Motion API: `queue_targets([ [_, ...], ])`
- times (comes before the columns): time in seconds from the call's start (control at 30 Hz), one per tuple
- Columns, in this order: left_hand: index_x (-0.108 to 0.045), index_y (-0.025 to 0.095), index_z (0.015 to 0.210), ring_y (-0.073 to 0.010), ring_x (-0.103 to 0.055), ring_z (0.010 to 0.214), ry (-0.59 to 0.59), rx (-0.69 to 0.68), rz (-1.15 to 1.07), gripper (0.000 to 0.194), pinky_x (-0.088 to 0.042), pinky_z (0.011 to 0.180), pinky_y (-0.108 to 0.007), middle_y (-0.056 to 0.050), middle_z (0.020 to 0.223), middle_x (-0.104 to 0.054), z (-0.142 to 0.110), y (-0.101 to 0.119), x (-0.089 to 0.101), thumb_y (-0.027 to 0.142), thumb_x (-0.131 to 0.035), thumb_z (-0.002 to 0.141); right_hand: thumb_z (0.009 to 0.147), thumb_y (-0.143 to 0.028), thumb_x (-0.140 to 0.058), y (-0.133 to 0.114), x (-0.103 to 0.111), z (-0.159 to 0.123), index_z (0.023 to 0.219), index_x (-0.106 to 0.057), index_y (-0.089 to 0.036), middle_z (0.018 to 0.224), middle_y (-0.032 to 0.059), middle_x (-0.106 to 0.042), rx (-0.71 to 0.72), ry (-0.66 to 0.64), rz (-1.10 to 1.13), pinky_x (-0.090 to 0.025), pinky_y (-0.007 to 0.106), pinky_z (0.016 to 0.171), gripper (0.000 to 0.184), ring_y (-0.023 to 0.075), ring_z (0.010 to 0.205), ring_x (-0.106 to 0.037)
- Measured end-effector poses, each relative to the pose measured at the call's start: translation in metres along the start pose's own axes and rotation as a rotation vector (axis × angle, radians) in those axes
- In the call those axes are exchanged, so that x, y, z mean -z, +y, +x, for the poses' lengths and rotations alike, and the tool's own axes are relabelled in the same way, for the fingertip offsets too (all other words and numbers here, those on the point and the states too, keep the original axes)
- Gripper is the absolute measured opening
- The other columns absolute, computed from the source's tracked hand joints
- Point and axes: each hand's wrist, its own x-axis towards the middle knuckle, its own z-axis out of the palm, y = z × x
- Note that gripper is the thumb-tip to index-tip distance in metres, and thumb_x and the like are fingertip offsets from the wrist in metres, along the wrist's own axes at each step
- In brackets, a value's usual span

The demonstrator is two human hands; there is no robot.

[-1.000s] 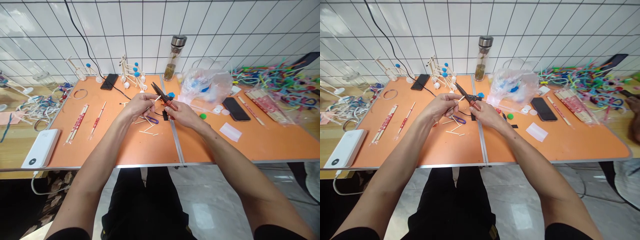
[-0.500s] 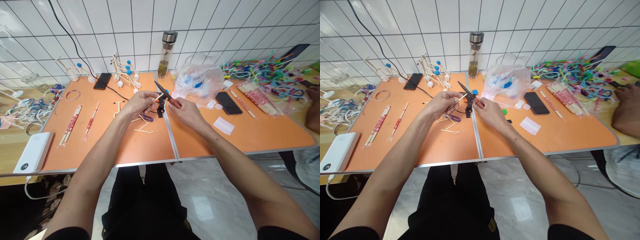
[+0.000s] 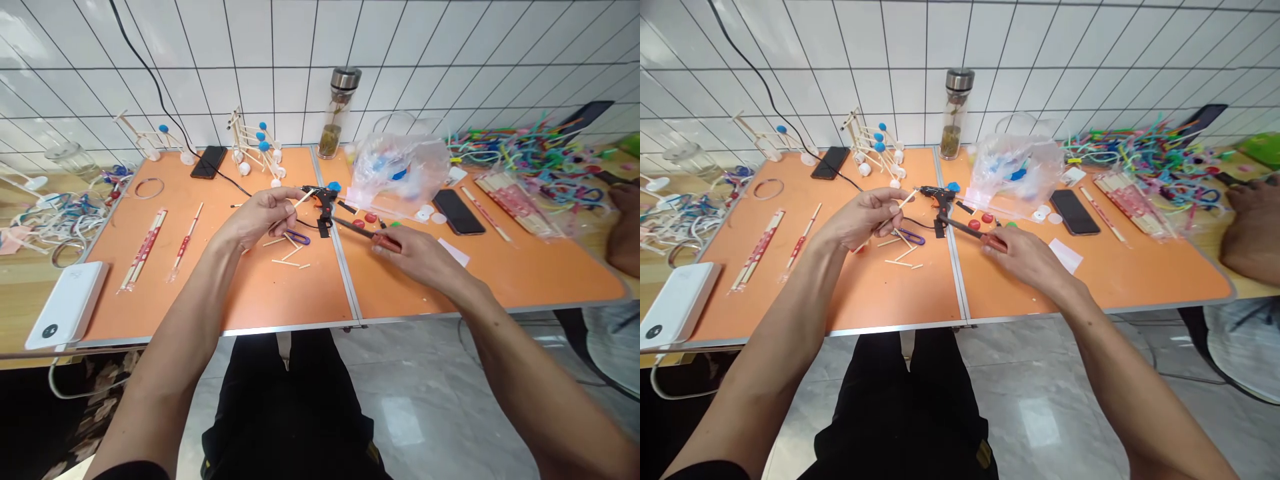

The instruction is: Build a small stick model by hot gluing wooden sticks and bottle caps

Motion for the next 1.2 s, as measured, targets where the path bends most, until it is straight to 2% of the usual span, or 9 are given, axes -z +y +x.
queue_targets([
  [0.3,-0.082,0.018,0.125,-0.007,-0.049,0.046,-0.067,-0.009,-0.106,0.04,-0.04,0.051,-0.019,0.001,0.068,-0.073,0.002,-0.01,0.001,0.012,-0.079,0.086,0.099,-0.055,-0.07,0.004,-0.015,-0.014,0.128,-0.079,-0.026,0.126,0.0132,-0.078,0.063,-0.128,-0.141,-0.059,0.052,0.093,0.041,0.0392,0.115,-0.075],
  [0.4,-0.084,0.018,0.123,-0.0061,-0.048,0.045,-0.083,0.006,-0.136,0.034,-0.039,0.051,-0.019,0.0,0.067,-0.072,0.0,-0.011,0.001,0.015,-0.081,0.089,0.096,-0.051,-0.074,-0.018,-0.002,-0.006,0.122,-0.083,-0.027,0.131,0.0151,-0.079,0.113,-0.055,-0.039,-0.06,0.058,0.103,0.036,0.042,0.123,-0.074],
  [0.47,-0.085,0.018,0.123,-0.0052,-0.046,0.045,-0.102,0.012,-0.134,0.032,-0.037,0.05,-0.019,0.0,0.068,-0.072,-0.001,-0.01,-0.001,0.018,-0.082,0.091,0.101,-0.045,-0.068,-0.04,0.005,0.005,0.121,-0.084,-0.026,0.134,0.0141,-0.081,0.115,0.134,0.148,-0.06,0.057,0.106,0.031,0.038,0.122,-0.076],
  [0.53,-0.085,0.018,0.124,-0.0045,-0.044,0.045,-0.118,0.015,-0.126,0.032,-0.037,0.05,-0.019,0.0,0.069,-0.071,-0.003,-0.009,-0.003,0.019,-0.083,0.092,0.101,-0.045,-0.071,-0.066,0.009,0.021,0.115,-0.084,-0.025,0.12,0.0119,-0.085,0.136,0.25,0.371,-0.063,0.051,0.097,0.028,0.0324,0.107,-0.08],
  [0.7,-0.084,0.017,0.122,-0.004,-0.043,0.043,-0.128,0.023,-0.122,0.031,-0.033,0.047,-0.018,0.001,0.066,-0.069,-0.003,-0.008,-0.005,0.024,-0.085,0.092,0.097,-0.039,-0.077,-0.111,0.001,0.065,0.099,-0.082,-0.022,0.095,0.0047,-0.083,0.274,0.29,0.665,-0.057,0.037,0.078,0.018,0.0221,0.086,-0.074],
  [0.83,-0.081,0.016,0.125,-0.0025,-0.038,0.042,-0.07,0.043,-0.118,0.031,-0.034,0.047,-0.016,0.003,0.065,-0.068,-0.003,-0.007,-0.002,0.02,-0.082,0.094,0.094,-0.036,-0.077,-0.117,-0.006,0.087,0.084,-0.075,-0.022,0.08,0.0013,-0.074,0.325,0.295,0.682,-0.047,0.034,0.068,0.017,0.0172,0.073,-0.061],
  [0.97,-0.081,0.014,0.11,-0.0028,-0.04,0.042,-0.008,0.062,-0.041,0.016,-0.033,0.045,-0.017,0.004,0.062,-0.062,-0.002,-0.006,-0.004,0.022,-0.084,0.096,0.094,-0.038,-0.078,-0.114,-0.013,0.095,0.078,-0.067,-0.025,0.075,0.0004,-0.066,0.283,0.326,0.707,-0.049,0.034,0.069,0.024,0.0183,0.075,-0.059],
  [1.1,-0.075,0.016,0.098,-0.0051,-0.051,0.045,0.193,0.046,-0.043,0.013,-0.036,0.046,-0.018,0.003,0.066,-0.067,0.004,-0.002,-0.01,0.026,-0.083,0.1,0.099,-0.044,-0.077,-0.115,-0.022,0.09,0.082,-0.066,-0.026,0.08,0.0023,-0.069,0.184,0.338,0.758,-0.054,0.036,0.072,0.027,0.0201,0.078,-0.064],
  [1.2,-0.07,0.02,0.105,-0.0103,-0.072,0.063,0.378,-0.016,-0.095,0.019,-0.054,0.061,-0.02,0.0,0.08,-0.078,0.008,-0.001,-0.014,0.035,-0.081,0.103,0.099,-0.048,-0.08,-0.119,-0.03,0.081,0.091,-0.071,-0.026,0.09,0.0035,-0.076,0.211,0.174,0.806,-0.056,0.035,0.074,0.025,0.0199,0.082,-0.068],
])
